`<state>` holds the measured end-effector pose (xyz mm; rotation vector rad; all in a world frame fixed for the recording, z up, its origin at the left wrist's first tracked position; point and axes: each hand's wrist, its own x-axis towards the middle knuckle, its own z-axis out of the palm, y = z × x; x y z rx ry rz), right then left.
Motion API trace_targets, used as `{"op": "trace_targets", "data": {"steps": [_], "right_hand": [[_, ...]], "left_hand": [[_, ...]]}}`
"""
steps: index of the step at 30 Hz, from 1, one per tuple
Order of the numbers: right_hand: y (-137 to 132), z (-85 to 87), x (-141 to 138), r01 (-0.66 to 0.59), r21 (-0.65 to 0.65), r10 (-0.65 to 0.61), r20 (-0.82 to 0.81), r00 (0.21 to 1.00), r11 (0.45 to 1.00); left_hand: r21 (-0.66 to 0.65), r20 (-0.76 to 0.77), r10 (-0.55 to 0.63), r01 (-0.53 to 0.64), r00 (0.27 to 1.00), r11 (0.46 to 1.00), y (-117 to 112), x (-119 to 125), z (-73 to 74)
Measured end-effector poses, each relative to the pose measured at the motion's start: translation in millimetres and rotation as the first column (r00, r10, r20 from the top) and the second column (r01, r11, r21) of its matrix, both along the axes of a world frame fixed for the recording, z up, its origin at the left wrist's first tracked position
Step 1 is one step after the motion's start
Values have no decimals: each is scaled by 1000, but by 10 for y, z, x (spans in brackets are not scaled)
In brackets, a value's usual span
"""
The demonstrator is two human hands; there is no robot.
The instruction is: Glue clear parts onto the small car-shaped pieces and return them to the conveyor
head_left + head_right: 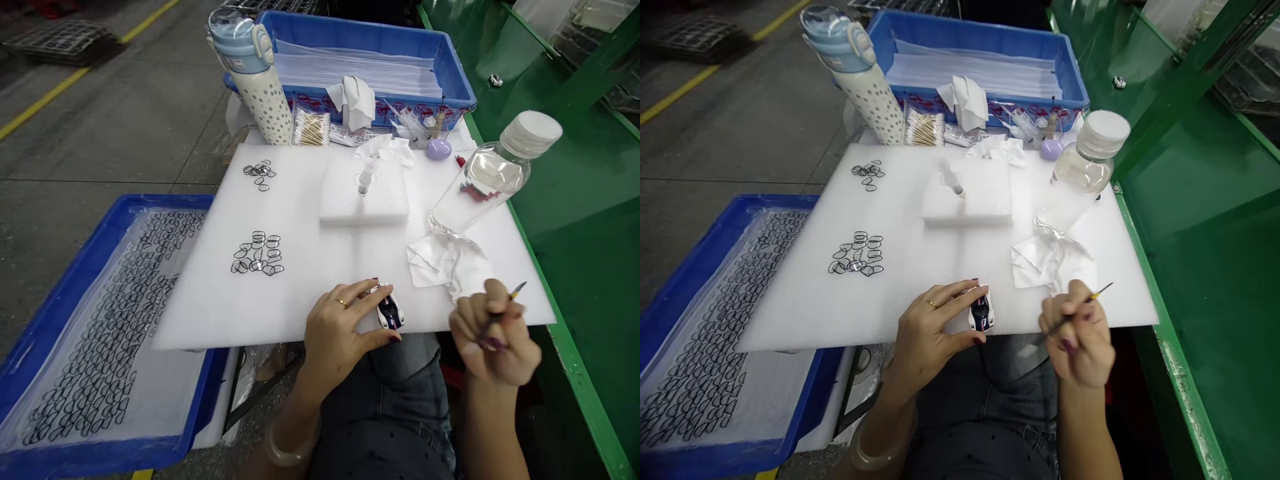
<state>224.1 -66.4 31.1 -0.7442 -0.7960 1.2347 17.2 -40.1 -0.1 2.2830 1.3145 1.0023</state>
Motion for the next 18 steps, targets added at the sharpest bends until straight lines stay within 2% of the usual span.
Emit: {"op": "trace_targets", "data": {"steps": [2,3,5,7,9,11,12,13,14,16,18], "right_hand": [[11,44,126,15,0,-15,-157,988,1000],[15,49,181,55,-20,-57,-175,983,998],[23,26,275,187,-89,-194,-80,978,978],[31,-27,370,400,-130,-388,110,915,907],[34,-76,486,602,-90,-564,263,783,793],[23,-92,612,719,-23,-664,364,654,695],[11,-85,664,741,10,-682,399,613,672],[-7,-71,701,739,48,-685,421,595,672],[-30,-52,715,713,87,-673,426,605,696],[-84,-9,668,576,147,-577,424,698,804],[-135,22,533,361,196,-411,474,779,912]], "left_hand": [[6,7,-3,3,1000,1000,-2,2,-3],[10,11,-1,1,1000,1000,-2,3,-4],[14,13,0,0,1000,1000,-1,2,-5],[12,8,-3,3,1000,1000,1,-4,-4],[8,-2,-8,8,1000,1000,1,-13,-4],[6,-8,-8,8,1000,1000,-1,-21,-5],[4,-9,-5,5,1000,1000,-2,-23,-5],[1,-9,-4,4,1000,1000,-3,-23,-5],[-5,-9,-2,2,1000,1000,-5,-22,-5],[-14,-6,-3,3,1000,1000,-7,-19,-5],[-22,-5,-6,6,1000,1000,-7,-17,-2]]}}
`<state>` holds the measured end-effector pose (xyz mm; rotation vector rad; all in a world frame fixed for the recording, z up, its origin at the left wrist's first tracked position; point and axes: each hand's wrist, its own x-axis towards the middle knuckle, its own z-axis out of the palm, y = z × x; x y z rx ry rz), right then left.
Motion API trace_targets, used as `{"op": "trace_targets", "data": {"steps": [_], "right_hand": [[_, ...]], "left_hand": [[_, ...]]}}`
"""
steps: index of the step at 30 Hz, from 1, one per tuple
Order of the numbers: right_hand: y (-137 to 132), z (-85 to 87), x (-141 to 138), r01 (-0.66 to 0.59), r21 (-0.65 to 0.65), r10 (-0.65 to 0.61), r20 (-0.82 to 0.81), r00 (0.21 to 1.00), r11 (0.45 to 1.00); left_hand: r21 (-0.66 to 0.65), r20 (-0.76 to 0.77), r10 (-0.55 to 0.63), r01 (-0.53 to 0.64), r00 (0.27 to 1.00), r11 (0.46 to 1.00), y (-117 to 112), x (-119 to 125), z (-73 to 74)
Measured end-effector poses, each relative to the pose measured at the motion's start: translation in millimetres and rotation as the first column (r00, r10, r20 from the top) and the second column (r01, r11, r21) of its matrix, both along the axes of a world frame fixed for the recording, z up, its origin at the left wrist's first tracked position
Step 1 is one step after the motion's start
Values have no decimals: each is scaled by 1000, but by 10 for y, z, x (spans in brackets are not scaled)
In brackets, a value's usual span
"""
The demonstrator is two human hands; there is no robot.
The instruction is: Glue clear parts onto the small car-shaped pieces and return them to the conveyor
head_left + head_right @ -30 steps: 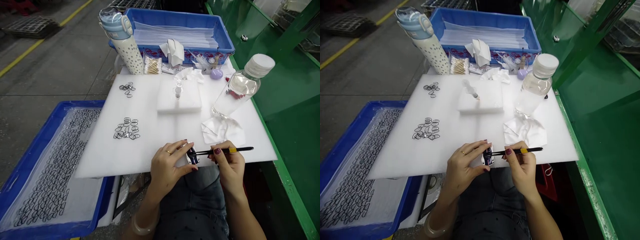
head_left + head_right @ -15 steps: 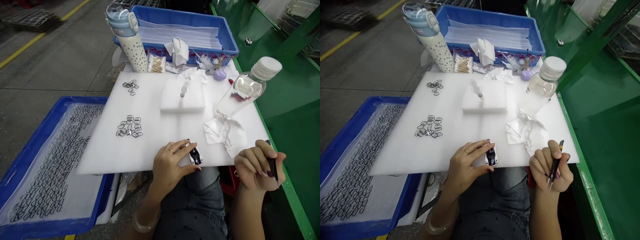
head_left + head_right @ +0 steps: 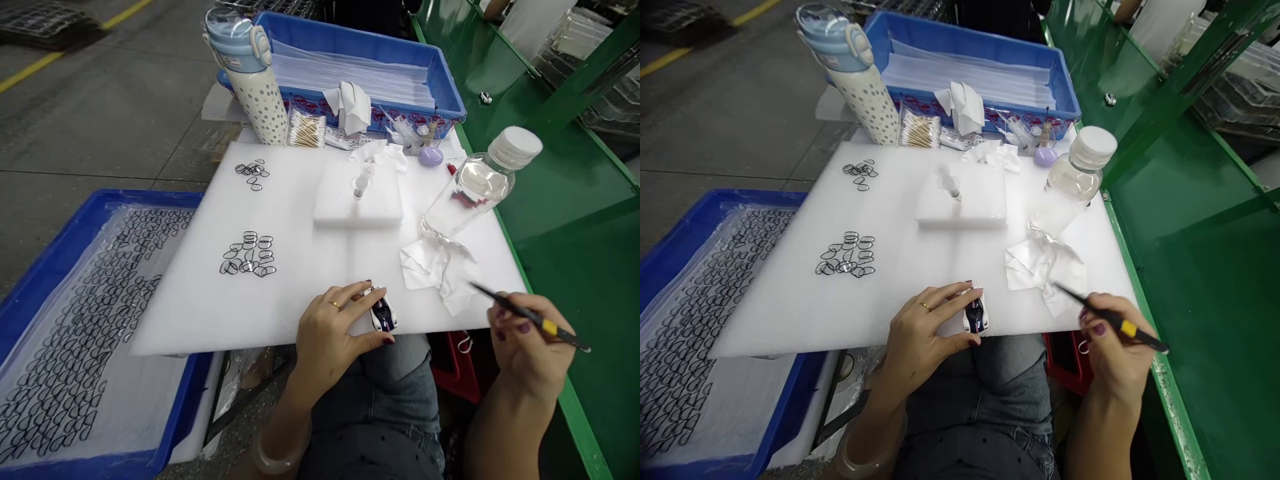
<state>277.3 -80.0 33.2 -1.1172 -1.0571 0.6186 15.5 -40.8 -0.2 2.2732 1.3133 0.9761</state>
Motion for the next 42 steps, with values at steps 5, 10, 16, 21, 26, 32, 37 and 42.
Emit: {"op": "trace_targets", "data": {"steps": [5,10,16,21,26,32,37,42], "right_hand": [[-7,-17,-381,-320,-25,314,272,910,947],[82,-53,-449,-404,-21,381,376,844,915],[99,-111,-496,-368,-45,353,409,841,929],[108,-87,-496,-189,172,154,196,968,967],[299,-79,-92,483,176,-495,28,869,858],[425,-208,357,400,-216,-343,259,903,891],[447,-168,328,494,-77,-436,367,822,866],[709,-95,211,370,-55,-178,804,568,927]], "left_hand": [[-4,-23,-4,3,1000,1000,1,-3,18],[3,-35,-10,10,999,1000,4,-4,29],[-4,-10,-10,10,1000,1000,8,-2,12],[-6,1,-7,7,1000,1000,4,5,7],[10,2,-3,3,1000,1000,4,5,-2],[49,-2,-2,2,1000,999,9,-1,-18],[60,-6,-6,7,1000,998,7,-4,-19],[60,-15,-26,27,1000,998,2,-29,-28]]}}
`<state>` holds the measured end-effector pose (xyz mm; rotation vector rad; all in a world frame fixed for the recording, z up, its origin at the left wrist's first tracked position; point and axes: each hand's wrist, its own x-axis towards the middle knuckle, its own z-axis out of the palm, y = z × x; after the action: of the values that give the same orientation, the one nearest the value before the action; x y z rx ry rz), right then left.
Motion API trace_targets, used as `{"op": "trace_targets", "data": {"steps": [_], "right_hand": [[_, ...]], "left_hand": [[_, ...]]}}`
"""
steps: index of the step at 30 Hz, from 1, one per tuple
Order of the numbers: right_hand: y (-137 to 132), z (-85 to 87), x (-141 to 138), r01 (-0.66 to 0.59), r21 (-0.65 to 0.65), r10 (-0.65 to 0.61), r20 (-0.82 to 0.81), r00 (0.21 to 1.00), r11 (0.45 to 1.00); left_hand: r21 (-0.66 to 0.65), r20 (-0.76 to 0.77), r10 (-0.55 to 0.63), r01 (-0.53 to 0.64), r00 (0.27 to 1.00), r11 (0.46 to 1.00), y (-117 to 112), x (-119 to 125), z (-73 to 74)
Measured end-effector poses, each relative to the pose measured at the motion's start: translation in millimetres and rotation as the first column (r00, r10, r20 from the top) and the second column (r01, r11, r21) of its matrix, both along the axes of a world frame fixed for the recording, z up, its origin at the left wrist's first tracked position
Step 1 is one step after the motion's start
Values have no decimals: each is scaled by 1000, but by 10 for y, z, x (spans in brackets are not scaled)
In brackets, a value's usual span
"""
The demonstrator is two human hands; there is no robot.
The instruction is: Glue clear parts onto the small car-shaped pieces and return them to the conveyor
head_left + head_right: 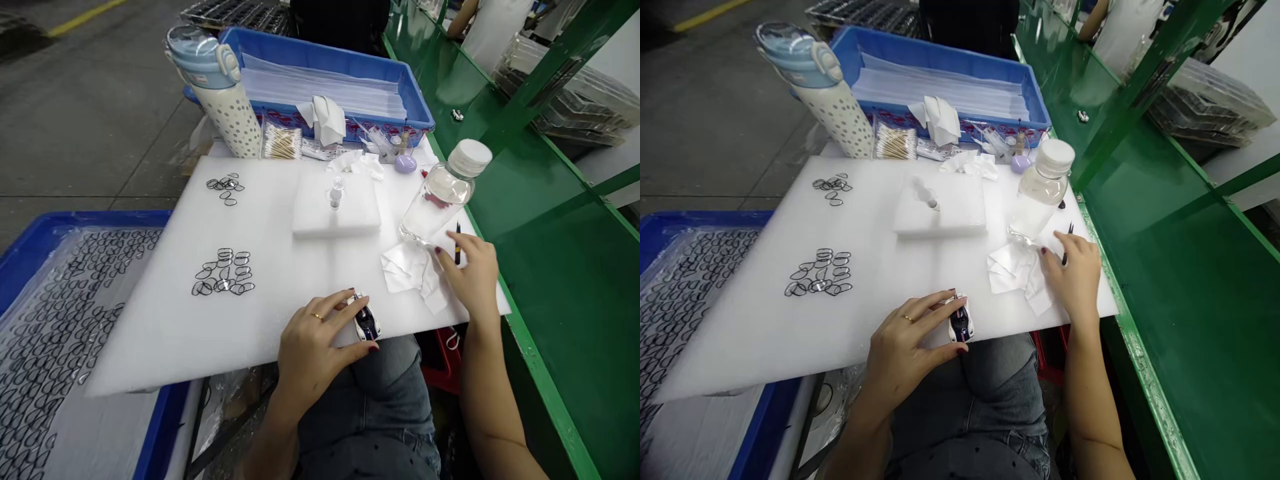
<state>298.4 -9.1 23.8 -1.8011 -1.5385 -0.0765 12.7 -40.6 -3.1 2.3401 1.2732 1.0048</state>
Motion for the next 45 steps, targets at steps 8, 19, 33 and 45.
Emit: {"op": "trace_targets", "data": {"steps": [8,19,33,45], "right_hand": [[-84,161,48,-84,39,90,-628,773,996],[316,1026,-289,-152,619,333,-188,924,770],[770,566,-43,54,533,120,-286,951,845],[885,-4,494,51,387,377,-916,139,921]], "left_hand": [[10,-20,-13,13,1000,1000,-12,-9,-15],[8,-28,-20,20,999,1000,-8,-21,-26],[97,-60,-10,16,998,995,16,-24,-141],[165,32,281,-282,959,945,210,-615,-165]]}}
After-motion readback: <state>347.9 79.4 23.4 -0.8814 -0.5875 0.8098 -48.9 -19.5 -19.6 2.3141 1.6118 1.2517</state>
